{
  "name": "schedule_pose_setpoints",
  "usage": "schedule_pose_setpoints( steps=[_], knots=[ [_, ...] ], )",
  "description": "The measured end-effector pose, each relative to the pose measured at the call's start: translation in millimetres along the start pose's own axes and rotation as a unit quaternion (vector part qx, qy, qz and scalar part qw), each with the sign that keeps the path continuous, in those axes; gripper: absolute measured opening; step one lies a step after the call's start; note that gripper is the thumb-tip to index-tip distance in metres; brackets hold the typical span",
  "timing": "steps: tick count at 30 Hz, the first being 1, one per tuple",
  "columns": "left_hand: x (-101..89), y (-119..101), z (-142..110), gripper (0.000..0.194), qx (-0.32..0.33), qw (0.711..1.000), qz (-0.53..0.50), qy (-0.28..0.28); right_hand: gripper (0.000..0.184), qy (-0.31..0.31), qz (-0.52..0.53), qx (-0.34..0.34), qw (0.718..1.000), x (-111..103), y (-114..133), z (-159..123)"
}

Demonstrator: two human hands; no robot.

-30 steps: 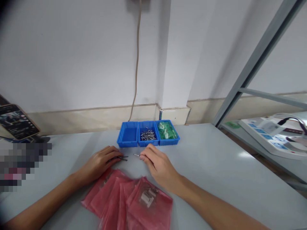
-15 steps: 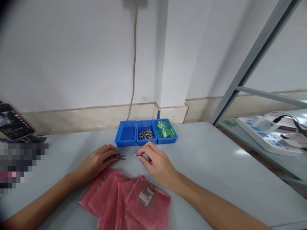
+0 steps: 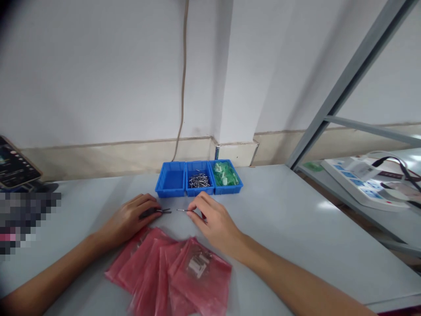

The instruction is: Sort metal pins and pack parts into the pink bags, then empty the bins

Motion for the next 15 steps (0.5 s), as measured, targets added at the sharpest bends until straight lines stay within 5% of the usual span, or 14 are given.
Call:
schedule_pose_setpoints(
  steps=[15],
  knots=[
    [2.0,5.2,-0.6,0.013,-0.006,0.999,-0.053,-0.009,0.007,-0.007,0.01,-0.017,1.0,1.4,-0.4,-0.1]
  ],
)
Point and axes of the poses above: each hand's wrist, its own z-axis towards the middle knuckle, its own x-axis out of the palm, y = z × x, the point moved 5 cm from there along z, towards the middle knuckle, and after that the axes turned 14 degrees about -z, right-handed, at the moved point
